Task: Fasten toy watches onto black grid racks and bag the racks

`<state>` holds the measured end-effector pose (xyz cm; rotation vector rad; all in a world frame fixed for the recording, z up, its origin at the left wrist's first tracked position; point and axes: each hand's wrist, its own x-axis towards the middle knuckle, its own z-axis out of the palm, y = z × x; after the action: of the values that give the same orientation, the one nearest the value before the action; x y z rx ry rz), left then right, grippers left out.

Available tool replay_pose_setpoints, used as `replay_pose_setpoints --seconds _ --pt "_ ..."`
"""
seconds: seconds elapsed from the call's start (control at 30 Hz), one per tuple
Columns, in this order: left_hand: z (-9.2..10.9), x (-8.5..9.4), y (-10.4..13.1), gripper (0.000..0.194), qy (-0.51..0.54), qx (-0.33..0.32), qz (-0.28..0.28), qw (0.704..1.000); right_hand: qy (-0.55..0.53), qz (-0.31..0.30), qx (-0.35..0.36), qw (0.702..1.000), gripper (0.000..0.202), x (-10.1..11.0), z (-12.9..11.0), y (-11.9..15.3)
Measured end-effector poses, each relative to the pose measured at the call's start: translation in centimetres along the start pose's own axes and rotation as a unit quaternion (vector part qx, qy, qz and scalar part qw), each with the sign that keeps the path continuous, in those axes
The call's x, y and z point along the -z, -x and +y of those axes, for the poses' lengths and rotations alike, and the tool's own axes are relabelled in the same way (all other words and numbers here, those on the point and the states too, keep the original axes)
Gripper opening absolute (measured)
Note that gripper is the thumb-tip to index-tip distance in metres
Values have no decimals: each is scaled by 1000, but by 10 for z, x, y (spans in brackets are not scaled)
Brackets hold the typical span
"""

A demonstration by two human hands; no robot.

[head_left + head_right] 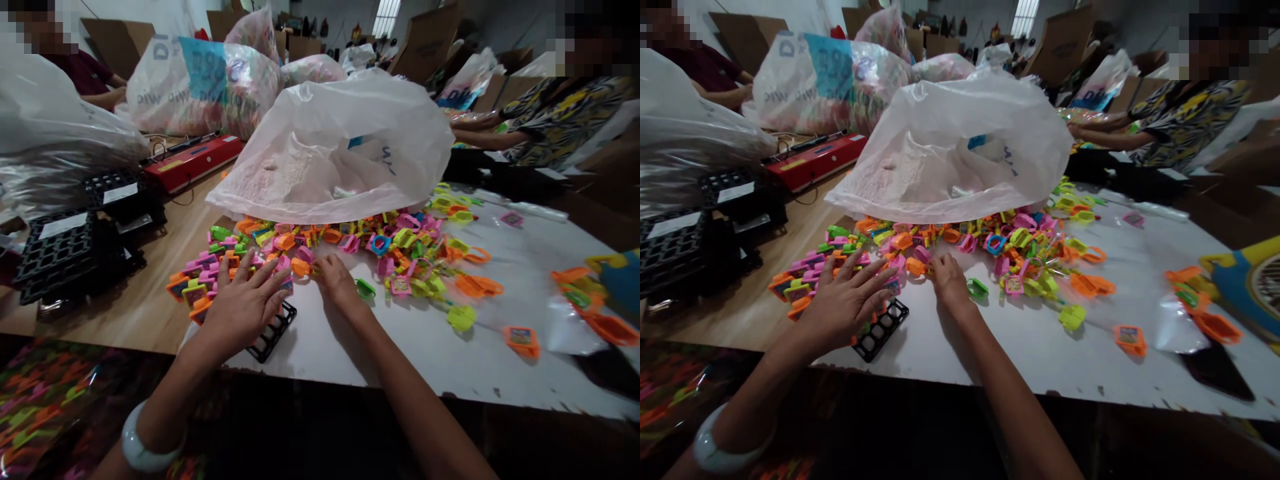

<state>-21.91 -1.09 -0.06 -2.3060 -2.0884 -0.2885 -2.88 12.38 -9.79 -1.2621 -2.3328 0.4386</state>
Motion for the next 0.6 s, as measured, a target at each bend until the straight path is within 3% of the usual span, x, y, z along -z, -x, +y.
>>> replay_pose_setpoints --seconds 0.1,0.2,0.3,0.4,0.47,0.53,0.6 --pt "2 0 -2 46 4 2 1 1000 117 -3 -31 993 16 4 -5 5" --pt "4 1 -4 46 7 2 3 1000 154 -30 -32 987 13 11 -7 14" --pt "8 0 -6 45 17 -2 4 1000 79 -62 -59 993 11 20 -8 23" --pt "12 -1 -7 44 31 -33 2 999 -112 -66 -123 984 5 25 -12 38" --pt "14 -2 -7 43 39 -52 3 998 -293 -79 -174 937 16 25 -20 54" --pt "14 -3 -8 43 42 -57 5 997 -444 -97 -199 868 30 22 -31 73" --pt "14 -3 -9 43 42 -56 2 998 -514 -109 -188 830 38 18 -40 89"
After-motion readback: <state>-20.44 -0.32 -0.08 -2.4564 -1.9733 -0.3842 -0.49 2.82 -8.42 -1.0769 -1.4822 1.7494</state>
